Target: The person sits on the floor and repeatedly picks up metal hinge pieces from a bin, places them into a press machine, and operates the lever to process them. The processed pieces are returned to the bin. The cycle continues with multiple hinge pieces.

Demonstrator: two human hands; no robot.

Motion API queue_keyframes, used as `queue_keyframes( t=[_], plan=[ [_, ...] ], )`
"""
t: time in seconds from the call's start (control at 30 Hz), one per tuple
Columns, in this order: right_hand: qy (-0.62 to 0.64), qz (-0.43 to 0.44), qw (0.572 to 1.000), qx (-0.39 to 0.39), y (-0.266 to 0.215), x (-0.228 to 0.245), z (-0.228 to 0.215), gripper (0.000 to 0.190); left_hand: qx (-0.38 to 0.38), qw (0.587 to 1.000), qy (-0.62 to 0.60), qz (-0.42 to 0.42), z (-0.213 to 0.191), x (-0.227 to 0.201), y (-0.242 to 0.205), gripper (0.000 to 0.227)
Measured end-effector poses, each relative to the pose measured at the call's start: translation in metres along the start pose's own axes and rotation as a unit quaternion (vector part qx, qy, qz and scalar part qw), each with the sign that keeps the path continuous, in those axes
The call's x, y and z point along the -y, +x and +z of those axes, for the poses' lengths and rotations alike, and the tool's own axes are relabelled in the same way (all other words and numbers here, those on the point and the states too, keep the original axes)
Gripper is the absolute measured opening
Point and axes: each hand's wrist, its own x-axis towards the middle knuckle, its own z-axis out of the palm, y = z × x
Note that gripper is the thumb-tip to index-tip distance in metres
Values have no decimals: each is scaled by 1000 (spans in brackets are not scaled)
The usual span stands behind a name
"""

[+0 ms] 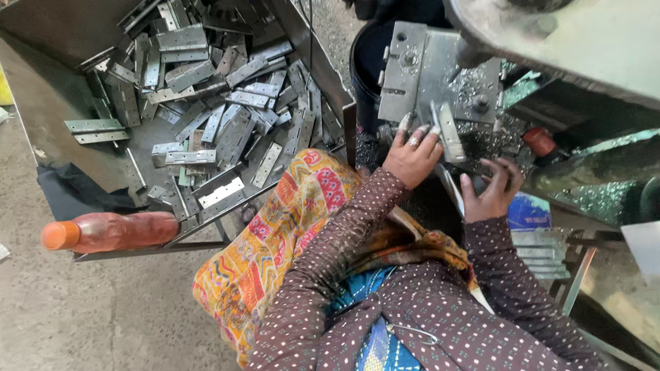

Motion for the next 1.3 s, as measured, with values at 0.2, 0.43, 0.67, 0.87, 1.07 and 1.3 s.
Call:
queue_keyframes(
  t=[0.2,0.43,0.67,0.87,1.07,1.3],
  plan=[
    [-5,-12,1000,-17,-4,-6,1,49,60,974,-125,-177,8,6,33,20],
    [9,8,1000,11,-2,-5,1,42,115,985,119,-52,47,34,28,38],
    [5,-2,1000,12,-2,-1,0,36,179,947,187,-190,44,64,14,39],
    [15,-12,999,33,6,6,-1,34,273,947,88,-143,27,36,14,54],
    [7,1,999,44,2,12,-4,28,198,969,58,-133,40,9,4,54],
    [4,-9,998,56,7,24,-4,25,208,965,40,-153,51,12,20,49]
  ],
)
